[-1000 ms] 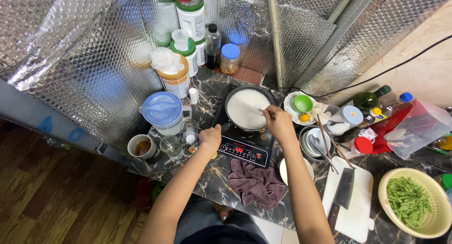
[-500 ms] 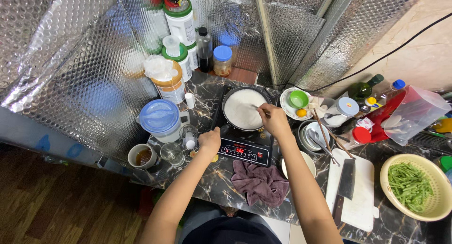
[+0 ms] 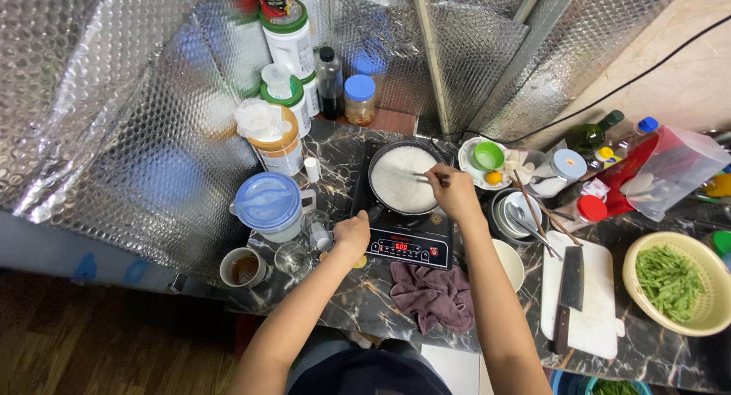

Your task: The person stirs a white, viscous mixture in a pot on an induction cooktop using chopsticks. The person maintains a consistent stirring motion throughout the clip.

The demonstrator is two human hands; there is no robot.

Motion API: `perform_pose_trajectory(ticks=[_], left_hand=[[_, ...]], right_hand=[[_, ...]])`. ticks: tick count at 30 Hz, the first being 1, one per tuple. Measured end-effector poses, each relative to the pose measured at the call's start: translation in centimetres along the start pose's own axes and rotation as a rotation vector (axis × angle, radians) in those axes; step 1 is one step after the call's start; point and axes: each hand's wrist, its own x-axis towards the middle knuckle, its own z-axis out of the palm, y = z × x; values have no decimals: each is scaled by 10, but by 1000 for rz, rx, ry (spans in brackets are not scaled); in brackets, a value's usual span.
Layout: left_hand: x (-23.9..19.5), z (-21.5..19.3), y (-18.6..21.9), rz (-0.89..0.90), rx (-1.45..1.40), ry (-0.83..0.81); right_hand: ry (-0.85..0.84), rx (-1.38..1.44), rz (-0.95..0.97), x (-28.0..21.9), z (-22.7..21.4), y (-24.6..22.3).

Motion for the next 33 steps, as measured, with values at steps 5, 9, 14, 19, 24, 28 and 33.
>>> perform_pose_trajectory(ticks=[5, 9, 14, 19, 24, 28, 33], left_hand=[[4, 1, -11, 55, 14, -13], [11, 3, -15, 54, 12, -23], [29, -1, -31, 57, 26, 0], [39, -10, -40, 54, 68, 7], [28, -32, -38, 38, 86, -75], [29, -40, -39, 32, 111, -67], [31, -26, -43, 77, 68, 34]], right_hand=[[-138, 113, 62, -11, -4, 5], [-4, 216, -21, -6, 13, 7], [17, -61, -81, -4, 2, 7], [-76, 106, -73, -11, 7, -3], [3, 39, -27, 3, -10, 2], [27, 83, -33, 17, -40, 13], [67, 6, -111, 44, -42, 29]])
